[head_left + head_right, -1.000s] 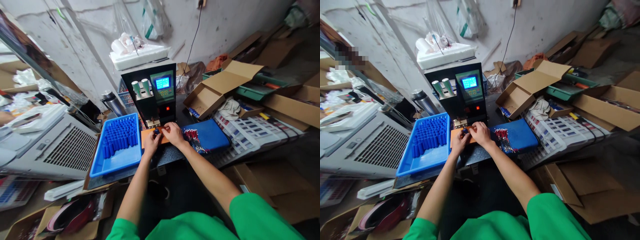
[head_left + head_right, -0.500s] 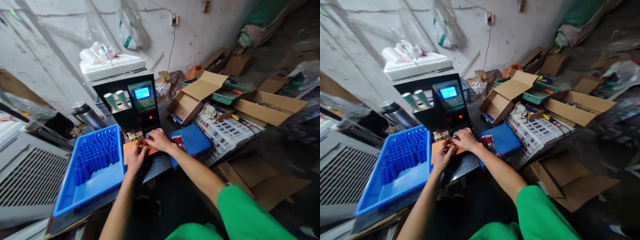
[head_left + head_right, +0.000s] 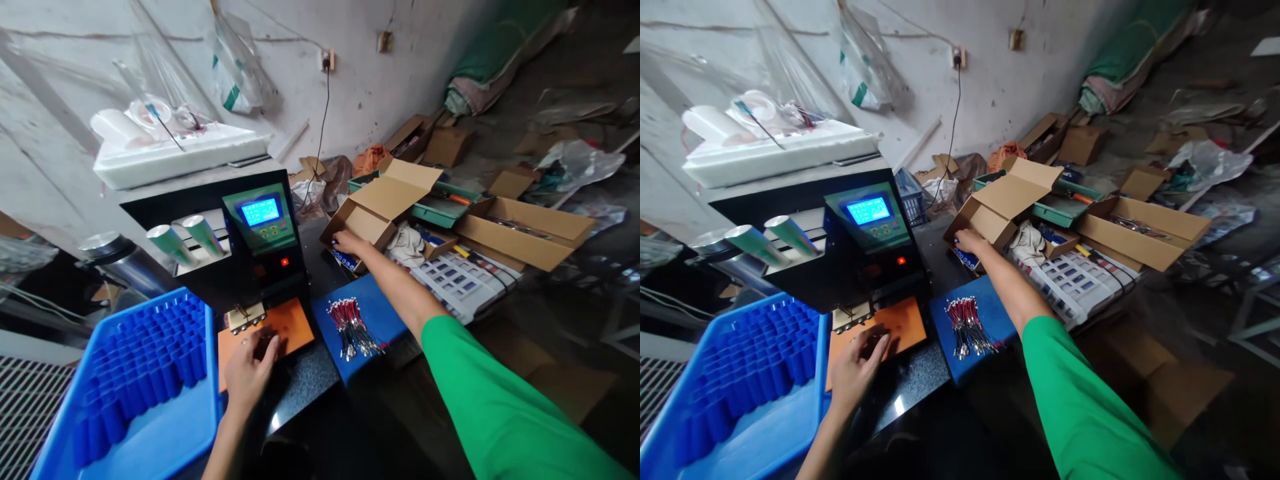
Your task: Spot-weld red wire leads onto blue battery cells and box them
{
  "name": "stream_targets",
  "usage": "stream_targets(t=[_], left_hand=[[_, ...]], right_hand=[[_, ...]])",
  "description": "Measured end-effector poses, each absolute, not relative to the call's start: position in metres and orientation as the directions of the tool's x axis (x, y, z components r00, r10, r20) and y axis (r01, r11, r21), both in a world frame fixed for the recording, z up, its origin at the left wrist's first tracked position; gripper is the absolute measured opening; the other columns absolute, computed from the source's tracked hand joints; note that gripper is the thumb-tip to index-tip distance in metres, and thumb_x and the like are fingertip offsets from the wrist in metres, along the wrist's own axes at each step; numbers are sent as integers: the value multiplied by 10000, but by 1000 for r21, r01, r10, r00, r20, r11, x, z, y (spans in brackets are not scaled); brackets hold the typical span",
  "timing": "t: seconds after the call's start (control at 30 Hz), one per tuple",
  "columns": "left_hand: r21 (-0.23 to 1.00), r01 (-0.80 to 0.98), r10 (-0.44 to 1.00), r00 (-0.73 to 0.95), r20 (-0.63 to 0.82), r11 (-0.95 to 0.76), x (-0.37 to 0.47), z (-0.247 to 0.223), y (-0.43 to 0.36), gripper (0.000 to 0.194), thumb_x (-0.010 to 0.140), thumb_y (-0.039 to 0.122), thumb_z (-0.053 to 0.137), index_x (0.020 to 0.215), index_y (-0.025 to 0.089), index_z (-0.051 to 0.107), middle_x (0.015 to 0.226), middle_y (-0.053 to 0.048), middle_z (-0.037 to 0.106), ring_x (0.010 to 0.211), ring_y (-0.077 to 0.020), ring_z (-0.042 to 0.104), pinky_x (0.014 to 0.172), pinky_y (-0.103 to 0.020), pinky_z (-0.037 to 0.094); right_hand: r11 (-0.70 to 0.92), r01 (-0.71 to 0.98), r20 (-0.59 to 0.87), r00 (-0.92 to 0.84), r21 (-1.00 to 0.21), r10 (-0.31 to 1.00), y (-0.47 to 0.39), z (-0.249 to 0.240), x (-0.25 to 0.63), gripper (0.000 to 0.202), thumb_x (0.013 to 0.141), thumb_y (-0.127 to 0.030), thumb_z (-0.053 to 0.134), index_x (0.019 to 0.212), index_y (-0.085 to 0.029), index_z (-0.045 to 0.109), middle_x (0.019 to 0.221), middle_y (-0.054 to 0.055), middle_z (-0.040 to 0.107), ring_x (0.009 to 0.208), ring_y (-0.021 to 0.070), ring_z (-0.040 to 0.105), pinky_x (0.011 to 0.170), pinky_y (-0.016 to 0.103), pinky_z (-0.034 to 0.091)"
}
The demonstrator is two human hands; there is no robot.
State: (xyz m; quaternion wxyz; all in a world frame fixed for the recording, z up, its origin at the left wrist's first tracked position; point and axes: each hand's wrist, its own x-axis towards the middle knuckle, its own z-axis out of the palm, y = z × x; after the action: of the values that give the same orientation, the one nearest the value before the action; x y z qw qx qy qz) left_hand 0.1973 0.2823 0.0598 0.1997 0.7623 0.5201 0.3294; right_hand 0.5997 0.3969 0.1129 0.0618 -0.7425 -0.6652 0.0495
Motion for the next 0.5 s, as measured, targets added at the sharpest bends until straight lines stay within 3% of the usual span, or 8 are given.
stream_targets(t=[0.07,0.2,0.5], left_hand=[[640,670,925,237,296,-377,197,59,283,498,843,651,564,1062,231,718,980,-39,754,878,-233,705,745,-318,513],[635,675,925,231,302,-376,197,58,283,515,840,666,567,1069,231,720,976,-38,752,867,-229,706,733,-314,518],[609,689,916,237,323,-393,197,56,284,458,857,627,582,1087,252,711,962,0,749,856,-200,708,728,-294,519]], right_hand=[[-96,980,-28,92,-176,995,405,104,605,276,983,-271,553,1163,-131,709,1142,142,705,1035,248,676,828,262,480],[-76,978,-40,70,-193,997,415,93,612,477,1079,-414,354,1131,-121,727,1135,162,705,1045,259,678,842,279,483],[-89,968,-47,80,-233,996,422,95,615,511,1094,-394,321,1134,-95,733,1130,165,710,1037,253,680,838,269,484]])
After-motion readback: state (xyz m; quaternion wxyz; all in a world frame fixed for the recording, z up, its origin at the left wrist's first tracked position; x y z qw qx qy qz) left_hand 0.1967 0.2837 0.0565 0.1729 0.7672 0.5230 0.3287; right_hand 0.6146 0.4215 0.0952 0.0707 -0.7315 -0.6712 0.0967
